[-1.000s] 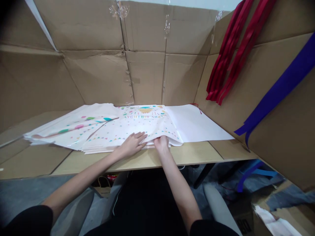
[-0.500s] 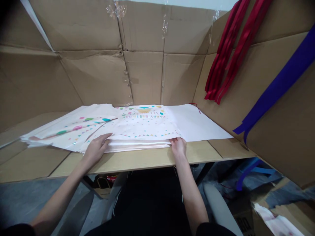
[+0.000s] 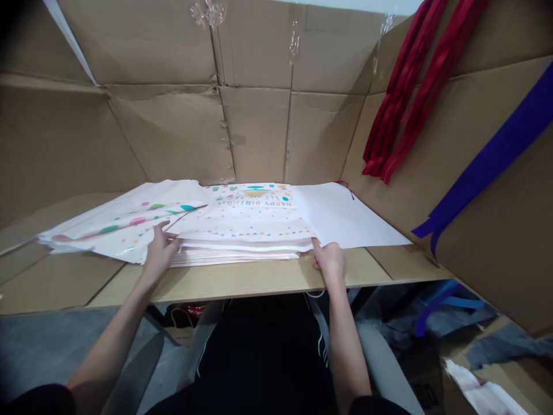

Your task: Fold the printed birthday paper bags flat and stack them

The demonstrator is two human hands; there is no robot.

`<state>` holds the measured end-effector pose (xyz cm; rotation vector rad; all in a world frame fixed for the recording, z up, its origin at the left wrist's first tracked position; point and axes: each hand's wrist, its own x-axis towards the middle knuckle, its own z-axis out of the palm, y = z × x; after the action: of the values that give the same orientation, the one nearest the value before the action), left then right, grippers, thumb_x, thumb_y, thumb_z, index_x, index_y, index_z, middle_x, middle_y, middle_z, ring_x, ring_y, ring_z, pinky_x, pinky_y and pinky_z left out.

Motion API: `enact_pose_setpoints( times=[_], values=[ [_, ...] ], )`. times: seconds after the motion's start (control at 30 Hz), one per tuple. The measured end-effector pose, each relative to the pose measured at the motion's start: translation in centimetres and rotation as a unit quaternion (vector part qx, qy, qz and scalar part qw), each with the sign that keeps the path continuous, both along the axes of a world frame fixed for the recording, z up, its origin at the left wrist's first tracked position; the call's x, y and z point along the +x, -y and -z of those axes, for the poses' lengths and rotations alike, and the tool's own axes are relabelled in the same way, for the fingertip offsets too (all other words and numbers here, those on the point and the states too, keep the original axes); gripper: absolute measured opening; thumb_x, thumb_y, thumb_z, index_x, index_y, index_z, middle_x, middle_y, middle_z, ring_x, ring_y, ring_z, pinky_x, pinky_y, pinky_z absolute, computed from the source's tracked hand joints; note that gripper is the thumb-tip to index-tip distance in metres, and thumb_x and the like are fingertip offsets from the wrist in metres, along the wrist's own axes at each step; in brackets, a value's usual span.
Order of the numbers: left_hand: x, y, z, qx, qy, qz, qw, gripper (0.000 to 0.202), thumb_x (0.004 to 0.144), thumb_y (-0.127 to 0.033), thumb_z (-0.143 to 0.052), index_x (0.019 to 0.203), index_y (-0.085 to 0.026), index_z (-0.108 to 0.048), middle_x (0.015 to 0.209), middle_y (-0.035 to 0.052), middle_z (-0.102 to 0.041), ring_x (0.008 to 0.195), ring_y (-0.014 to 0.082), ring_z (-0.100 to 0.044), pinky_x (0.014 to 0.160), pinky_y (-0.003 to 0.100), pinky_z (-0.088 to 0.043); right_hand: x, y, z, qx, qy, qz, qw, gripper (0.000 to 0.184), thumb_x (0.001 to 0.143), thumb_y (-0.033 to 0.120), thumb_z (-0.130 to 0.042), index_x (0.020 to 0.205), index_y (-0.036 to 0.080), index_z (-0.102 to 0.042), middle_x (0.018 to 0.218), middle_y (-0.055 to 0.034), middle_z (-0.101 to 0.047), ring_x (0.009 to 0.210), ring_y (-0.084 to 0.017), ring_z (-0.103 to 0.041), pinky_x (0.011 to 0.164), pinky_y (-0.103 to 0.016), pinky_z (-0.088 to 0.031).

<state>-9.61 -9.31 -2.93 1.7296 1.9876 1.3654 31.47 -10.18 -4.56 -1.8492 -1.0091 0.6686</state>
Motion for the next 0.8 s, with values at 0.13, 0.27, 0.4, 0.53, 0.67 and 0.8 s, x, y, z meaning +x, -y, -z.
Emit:
enact_pose_setpoints(
  times=[0.13, 0.27, 0.4, 0.53, 0.67, 0.8],
  values=[
    [0.3, 0.6, 0.4, 0.013, 0.044, -0.037, 0.998, 0.059, 0.070, -0.020, -0.049, 0.128, -0.015, -0.039, 0.081, 0.0029, -0.060, 0.071, 0.0190, -0.059, 0.074, 0.032, -0.046, 0.6, -1.1, 1.1, 0.053, 0.162, 0.000, 0.985, 0.019, 0.067, 0.026, -0.051, 0.062, 0.016, -0.067, 0.049, -0.0083, -0.061, 0.058, -0.024, -0.061, 0.059, -0.032, -0.045],
    [1.4, 1.8, 0.4, -0.008, 0.076, -0.110, 0.991, 0.056, 0.071, -0.020, -0.049, 0.126, -0.017, -0.040, 0.076, 0.0018, -0.060, 0.073, 0.0210, -0.058, 0.072, 0.032, -0.045, -0.3, -2.1, 2.0, 0.137, 0.123, 0.006, 0.983, 0.043, 0.062, 0.026, -0.049, 0.097, 0.012, -0.068, 0.081, -0.0117, -0.070, 0.071, -0.024, -0.063, 0.062, -0.030, -0.045],
    [2.3, 2.1, 0.1, -0.036, 0.077, -0.156, 0.984, 0.054, 0.070, -0.020, -0.050, 0.124, -0.018, -0.044, 0.074, 0.0020, -0.059, 0.075, 0.0229, -0.058, 0.072, 0.033, -0.044, -0.7, -2.3, 2.2, 0.156, 0.165, 0.034, 0.973, 0.049, 0.063, 0.025, -0.048, 0.107, 0.011, -0.065, 0.079, -0.0124, -0.068, 0.073, -0.026, -0.061, 0.069, -0.035, -0.045],
    [2.5, 1.8, 0.2, -0.025, 0.082, -0.166, 0.982, 0.054, 0.065, -0.016, -0.053, 0.119, -0.018, -0.047, 0.070, -0.0003, -0.058, 0.069, 0.0204, -0.057, 0.068, 0.031, -0.044, -0.5, -2.2, 1.8, 0.161, 0.205, 0.027, 0.965, 0.049, 0.063, 0.021, -0.047, 0.108, 0.013, -0.063, 0.073, -0.0095, -0.066, 0.075, -0.025, -0.060, 0.075, -0.036, -0.044],
    [2.2, 1.7, 1.1, -0.013, 0.101, -0.151, 0.983, 0.056, 0.062, -0.012, -0.051, 0.117, -0.019, -0.047, 0.069, -0.0028, -0.055, 0.062, 0.0162, -0.054, 0.062, 0.026, -0.041, -0.5, -2.0, 1.3, 0.149, 0.205, 0.023, 0.967, 0.045, 0.065, 0.022, -0.049, 0.106, 0.014, -0.063, 0.071, -0.0087, -0.065, 0.072, -0.024, -0.059, 0.072, -0.034, -0.043],
    [1.7, 1.6, 1.9, 0.004, 0.115, -0.129, 0.985, 0.058, 0.060, -0.009, -0.049, 0.117, -0.020, -0.047, 0.069, -0.0041, -0.051, 0.058, 0.0129, -0.049, 0.056, 0.022, -0.037, -0.6, -1.8, 1.3, 0.153, 0.172, 0.029, 0.973, 0.047, 0.064, 0.022, -0.051, 0.109, 0.017, -0.062, 0.072, -0.0075, -0.065, 0.071, -0.024, -0.059, 0.067, -0.032, -0.043]
  ],
)
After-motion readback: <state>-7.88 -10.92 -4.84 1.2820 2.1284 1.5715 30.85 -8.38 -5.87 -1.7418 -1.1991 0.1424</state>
